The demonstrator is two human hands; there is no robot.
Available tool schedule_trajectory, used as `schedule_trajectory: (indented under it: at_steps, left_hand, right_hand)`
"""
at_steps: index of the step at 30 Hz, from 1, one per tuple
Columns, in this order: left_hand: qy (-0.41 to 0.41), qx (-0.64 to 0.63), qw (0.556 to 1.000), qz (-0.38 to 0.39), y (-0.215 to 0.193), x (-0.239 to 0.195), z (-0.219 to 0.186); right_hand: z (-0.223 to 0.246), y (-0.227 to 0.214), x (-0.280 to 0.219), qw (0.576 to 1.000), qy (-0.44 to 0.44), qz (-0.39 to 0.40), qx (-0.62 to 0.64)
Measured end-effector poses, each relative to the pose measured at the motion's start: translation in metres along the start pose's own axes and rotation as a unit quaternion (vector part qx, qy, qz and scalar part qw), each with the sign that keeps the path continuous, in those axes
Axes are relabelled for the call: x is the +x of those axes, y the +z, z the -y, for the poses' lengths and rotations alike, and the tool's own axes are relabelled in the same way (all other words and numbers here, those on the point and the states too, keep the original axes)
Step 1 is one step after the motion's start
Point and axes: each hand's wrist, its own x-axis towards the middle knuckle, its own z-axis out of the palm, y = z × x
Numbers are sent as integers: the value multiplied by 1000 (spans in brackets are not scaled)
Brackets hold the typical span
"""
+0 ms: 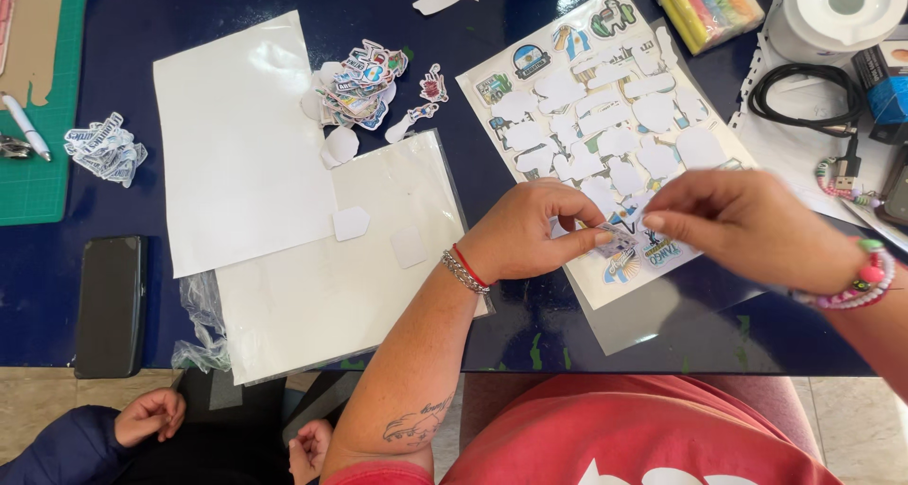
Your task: The person peels individual stickers from a sheet using both hands. The stickers are removed one by one and placed into a growing pile on the table. The person continues this repetitive peeling process throughout the clip.
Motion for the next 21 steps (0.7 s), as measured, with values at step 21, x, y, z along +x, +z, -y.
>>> schedule_trajectory:
  at_steps: [21]
  left_hand:
    - [101, 160, 979, -71, -4, 2, 4]
  right_hand:
    - [-87, -60, -11, 974, -34, -214, 69]
